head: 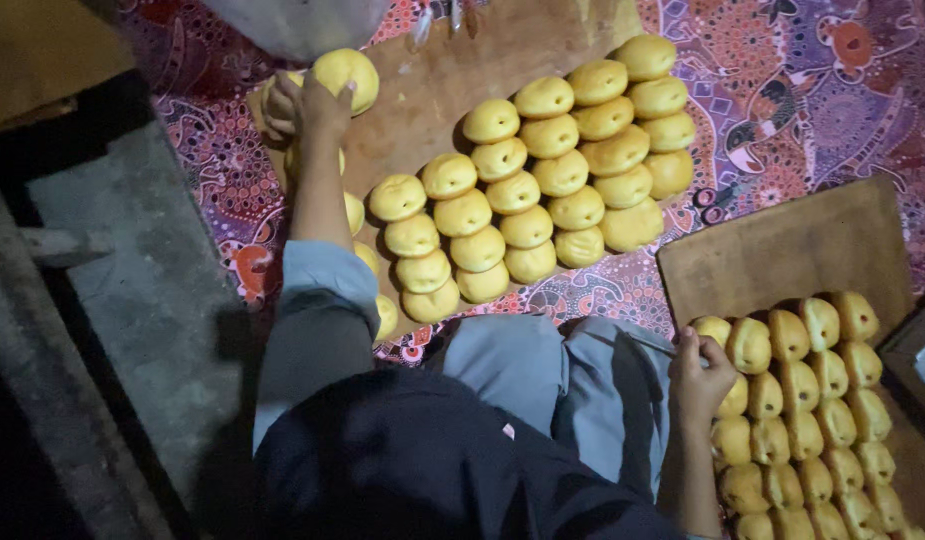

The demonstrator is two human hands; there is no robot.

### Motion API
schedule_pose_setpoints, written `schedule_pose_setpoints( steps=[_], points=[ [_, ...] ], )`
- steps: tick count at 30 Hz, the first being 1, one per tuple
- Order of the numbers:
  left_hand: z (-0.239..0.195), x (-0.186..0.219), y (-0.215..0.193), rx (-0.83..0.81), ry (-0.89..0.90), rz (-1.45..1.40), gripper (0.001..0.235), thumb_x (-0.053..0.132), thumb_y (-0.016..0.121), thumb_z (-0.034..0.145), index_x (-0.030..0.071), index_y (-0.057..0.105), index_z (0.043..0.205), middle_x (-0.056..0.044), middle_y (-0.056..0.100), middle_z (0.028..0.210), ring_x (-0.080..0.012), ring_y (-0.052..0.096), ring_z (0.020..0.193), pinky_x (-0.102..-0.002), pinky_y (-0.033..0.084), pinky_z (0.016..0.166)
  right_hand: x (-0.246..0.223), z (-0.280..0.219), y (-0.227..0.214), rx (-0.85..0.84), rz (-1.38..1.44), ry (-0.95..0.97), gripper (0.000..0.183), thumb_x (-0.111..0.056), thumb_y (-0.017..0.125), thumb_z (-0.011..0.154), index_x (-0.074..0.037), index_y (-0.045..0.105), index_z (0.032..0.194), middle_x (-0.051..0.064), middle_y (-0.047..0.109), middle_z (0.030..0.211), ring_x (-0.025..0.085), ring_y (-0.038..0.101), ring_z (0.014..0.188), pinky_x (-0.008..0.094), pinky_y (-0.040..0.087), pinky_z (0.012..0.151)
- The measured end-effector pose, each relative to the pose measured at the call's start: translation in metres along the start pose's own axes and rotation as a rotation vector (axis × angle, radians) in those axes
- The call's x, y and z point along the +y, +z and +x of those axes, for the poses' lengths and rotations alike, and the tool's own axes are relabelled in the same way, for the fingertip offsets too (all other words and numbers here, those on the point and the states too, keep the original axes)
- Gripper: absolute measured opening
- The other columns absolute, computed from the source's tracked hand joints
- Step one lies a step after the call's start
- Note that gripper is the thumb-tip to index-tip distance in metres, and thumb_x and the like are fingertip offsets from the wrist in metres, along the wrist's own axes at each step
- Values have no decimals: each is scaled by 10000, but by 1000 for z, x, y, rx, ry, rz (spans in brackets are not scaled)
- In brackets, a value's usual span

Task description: The person sits on the floor and repeatedly picks up round yellow buns, uses a small tool to make a hole in each bun, and then places the filled buns onto a wooden board. The process is repeated for many buns arranged on a patterned cloth.

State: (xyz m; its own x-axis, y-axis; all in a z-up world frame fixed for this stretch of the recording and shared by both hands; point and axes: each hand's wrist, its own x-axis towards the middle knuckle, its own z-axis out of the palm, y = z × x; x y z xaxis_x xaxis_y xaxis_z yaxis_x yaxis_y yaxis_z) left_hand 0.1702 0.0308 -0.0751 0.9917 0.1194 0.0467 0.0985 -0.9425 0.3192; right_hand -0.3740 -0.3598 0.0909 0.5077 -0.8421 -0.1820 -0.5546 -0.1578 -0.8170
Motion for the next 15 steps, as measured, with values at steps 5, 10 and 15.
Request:
schedule_pose_setpoints(
  steps=[5,10,15],
  points=[
    [-18,19,19,-174,150,-329,855,310,944,742,-24,428,1337,-249,502,1355,-400,531,1247,-459,466,1068,-1,-7,-1,-23,28,-33,357,-234,650,1076,-10,639,798,-40,507,621,43,422,538,258,319,503],
    [-88,35,18,-9,135,-1182,581,33,841,837,42,444,1262,-134,464,1165,-288,521,1112,-451,493,1029,-12,-22,5,-113,-15,-143,401,-222,645,1079,-8,591,745,-33,494,639,39,424,587,256,345,517],
    [-204,38,-42,-488,-540,-2198,444,237,726,833,149,602,1250,-59,646,1225,-249,620,1132,-437,519,874,-43,-51,19,-300,203,-95,374,-198,650,1052,7,597,744,-15,503,625,70,420,539,265,314,488]
  ],
)
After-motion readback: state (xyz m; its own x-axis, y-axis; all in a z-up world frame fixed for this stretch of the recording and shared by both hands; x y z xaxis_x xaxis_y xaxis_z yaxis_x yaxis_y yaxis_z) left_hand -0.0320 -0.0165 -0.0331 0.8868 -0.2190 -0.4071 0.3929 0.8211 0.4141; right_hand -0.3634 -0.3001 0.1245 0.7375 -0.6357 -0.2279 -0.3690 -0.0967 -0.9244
